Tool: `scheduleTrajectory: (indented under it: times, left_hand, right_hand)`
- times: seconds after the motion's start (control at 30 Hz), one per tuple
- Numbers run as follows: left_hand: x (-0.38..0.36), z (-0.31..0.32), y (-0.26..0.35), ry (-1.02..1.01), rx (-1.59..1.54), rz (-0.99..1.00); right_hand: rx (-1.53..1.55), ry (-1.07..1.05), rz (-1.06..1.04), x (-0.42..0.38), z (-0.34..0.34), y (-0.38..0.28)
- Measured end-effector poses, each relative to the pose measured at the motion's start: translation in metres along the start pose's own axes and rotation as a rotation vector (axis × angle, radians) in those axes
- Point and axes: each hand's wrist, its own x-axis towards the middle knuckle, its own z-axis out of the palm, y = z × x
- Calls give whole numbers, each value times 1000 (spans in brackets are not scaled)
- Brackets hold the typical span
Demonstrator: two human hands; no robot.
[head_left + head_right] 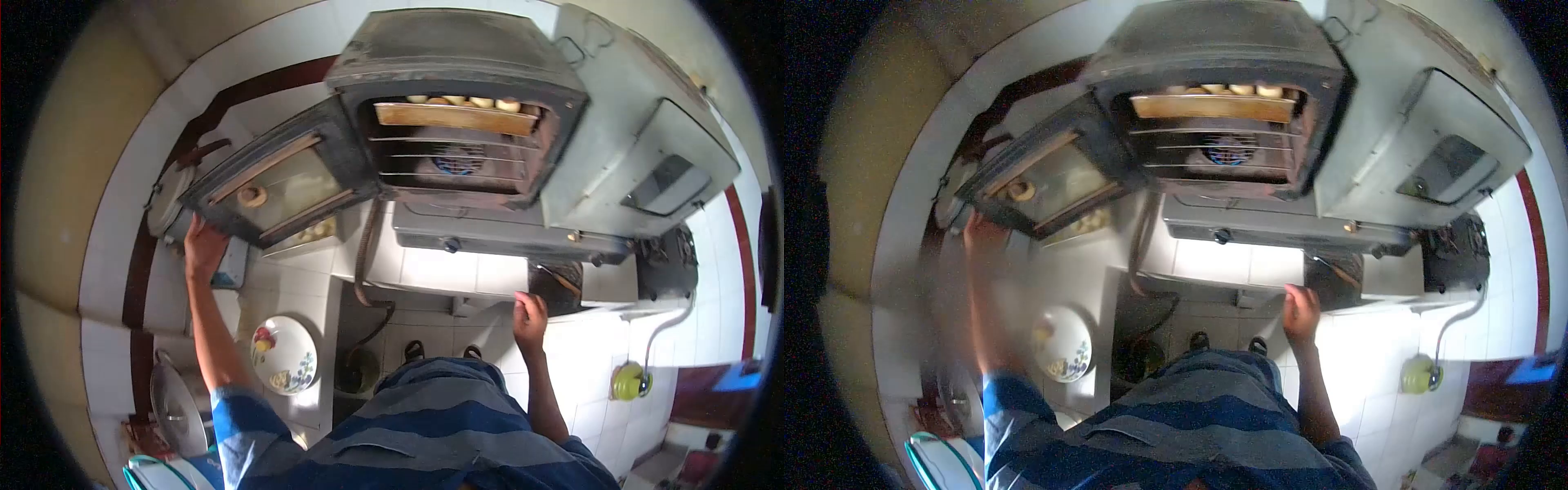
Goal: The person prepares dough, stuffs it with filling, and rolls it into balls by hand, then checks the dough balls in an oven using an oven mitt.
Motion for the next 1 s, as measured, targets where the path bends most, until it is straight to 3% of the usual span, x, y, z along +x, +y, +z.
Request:
scheduleTrajectory:
  times: [0.13, 0.2, 0.27, 0.3, 0.33, 0.4, 0.43, 0.47, 0.5, 0.53, 0.57, 0.6, 0.63, 0.7, 0.77, 1.0]
  left_hand:
    - [-28, -87, -19, 90, 386, 5]
    - [-49, -111, -39, 49, 306, 57]
    - [-81, -90, -36, -229, 1998, 638]
    - [-107, -25, -27, -312, 2013, 659]
    - [-119, -86, -63, -100, 1930, 513]
    - [-168, -128, -104, 141, 2068, 235]
    - [-196, -128, -111, 12, 2309, 271]
    - [-199, -47, -99, -17, 1601, 40]
    - [-212, -43, -125, -15, 1749, -10]
    - [-207, 26, -123, 27, 1054, -104]
    - [-221, 46, -165, 152, 283, 95]
    - [-199, 169, -139, 148, 634, 39]
    - [-188, 217, -132, -24, 609, -99]
    - [-183, 323, -127, 21, 296, -81]
    - [-169, 336, -156, -70, 304, -75]
    - [-113, 435, -200, -40, 97, -150]
  right_hand:
    - [11, 15, 20, -13, 3, 1]
    - [32, -5, 30, -18, 5, 5]
    - [40, -2, 22, -21, 7, 9]
    - [52, -7, 9, -22, 7, 10]
    - [47, -12, -12, -21, 6, 11]
    - [59, -52, 9, -17, 1, 8]
    - [76, -93, 24, -15, -2, 8]
    - [64, -122, 21, -14, -4, 10]
    - [62, -117, 14, -13, -4, 11]
    - [88, -104, -3, -12, -4, 11]
    - [116, -90, -23, -10, -5, 14]
    - [148, -93, -41, -9, -6, 18]
    - [164, -91, -42, -7, -9, 16]
    - [131, -76, -80, -8, -12, 26]
    - [143, -95, -59, -9, -22, 32]
    - [169, -36, -20, -24, -47, 66]
